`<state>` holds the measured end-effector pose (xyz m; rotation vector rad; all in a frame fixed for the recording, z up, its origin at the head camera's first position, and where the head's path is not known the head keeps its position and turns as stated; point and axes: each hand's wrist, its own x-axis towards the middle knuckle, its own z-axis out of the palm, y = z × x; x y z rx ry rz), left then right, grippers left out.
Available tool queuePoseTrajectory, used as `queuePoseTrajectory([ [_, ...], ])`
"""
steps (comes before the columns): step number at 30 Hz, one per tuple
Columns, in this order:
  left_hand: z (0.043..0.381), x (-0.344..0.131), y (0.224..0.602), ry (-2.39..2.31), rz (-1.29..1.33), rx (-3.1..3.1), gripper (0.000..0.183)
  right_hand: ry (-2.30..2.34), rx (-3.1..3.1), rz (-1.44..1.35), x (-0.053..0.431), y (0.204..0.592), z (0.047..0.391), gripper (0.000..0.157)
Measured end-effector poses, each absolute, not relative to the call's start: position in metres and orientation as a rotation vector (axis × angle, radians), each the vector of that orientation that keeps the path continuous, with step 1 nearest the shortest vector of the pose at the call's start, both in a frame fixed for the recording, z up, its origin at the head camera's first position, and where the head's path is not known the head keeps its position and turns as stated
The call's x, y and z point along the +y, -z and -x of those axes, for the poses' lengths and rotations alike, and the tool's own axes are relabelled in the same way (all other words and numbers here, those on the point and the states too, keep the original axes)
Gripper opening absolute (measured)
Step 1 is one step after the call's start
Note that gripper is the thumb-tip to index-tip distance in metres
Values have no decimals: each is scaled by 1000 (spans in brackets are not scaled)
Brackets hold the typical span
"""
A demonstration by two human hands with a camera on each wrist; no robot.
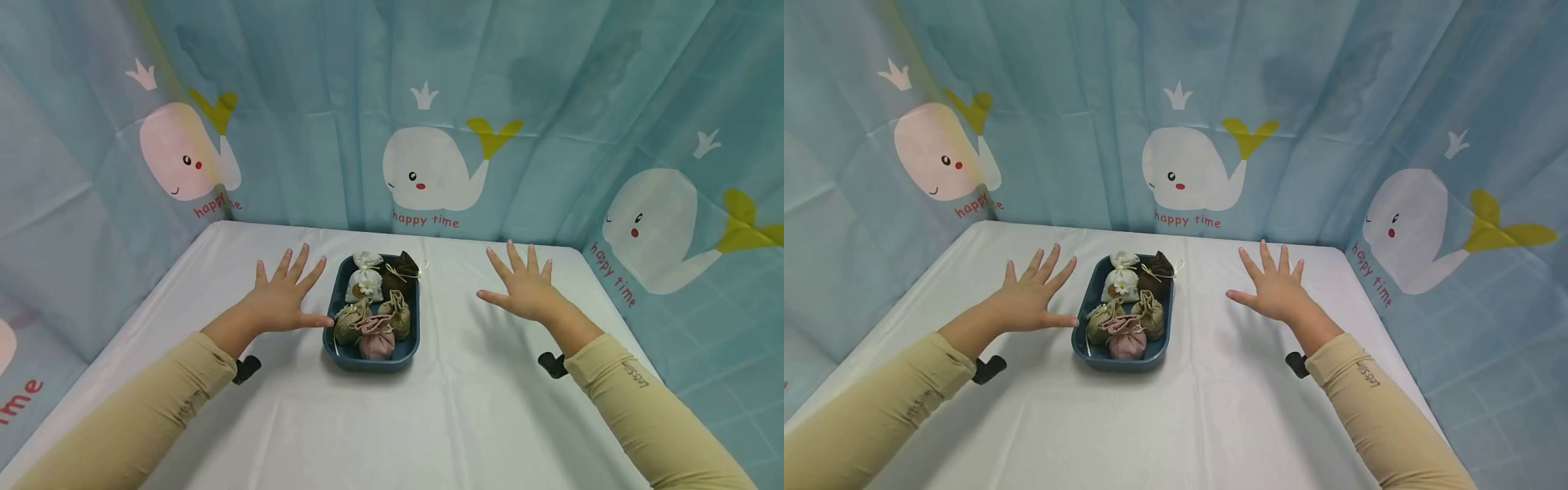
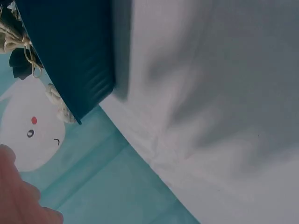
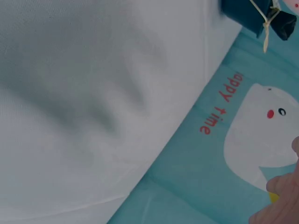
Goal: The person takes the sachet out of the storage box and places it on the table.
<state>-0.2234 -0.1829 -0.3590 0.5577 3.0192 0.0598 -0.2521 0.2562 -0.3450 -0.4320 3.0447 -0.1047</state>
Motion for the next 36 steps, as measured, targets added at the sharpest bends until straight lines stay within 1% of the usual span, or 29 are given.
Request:
queuePoseTrajectory([
  [10,215,-169,369,-87,-625,2991,115,108,3061,437,254,349,252,96],
  [18,212,-157,376,-121,-686,2970,115,85,3047,434,253,347,253,95],
  [36,208,-144,391,-123,-697,2890,122,81,3039,438,249,349,255,94],
])
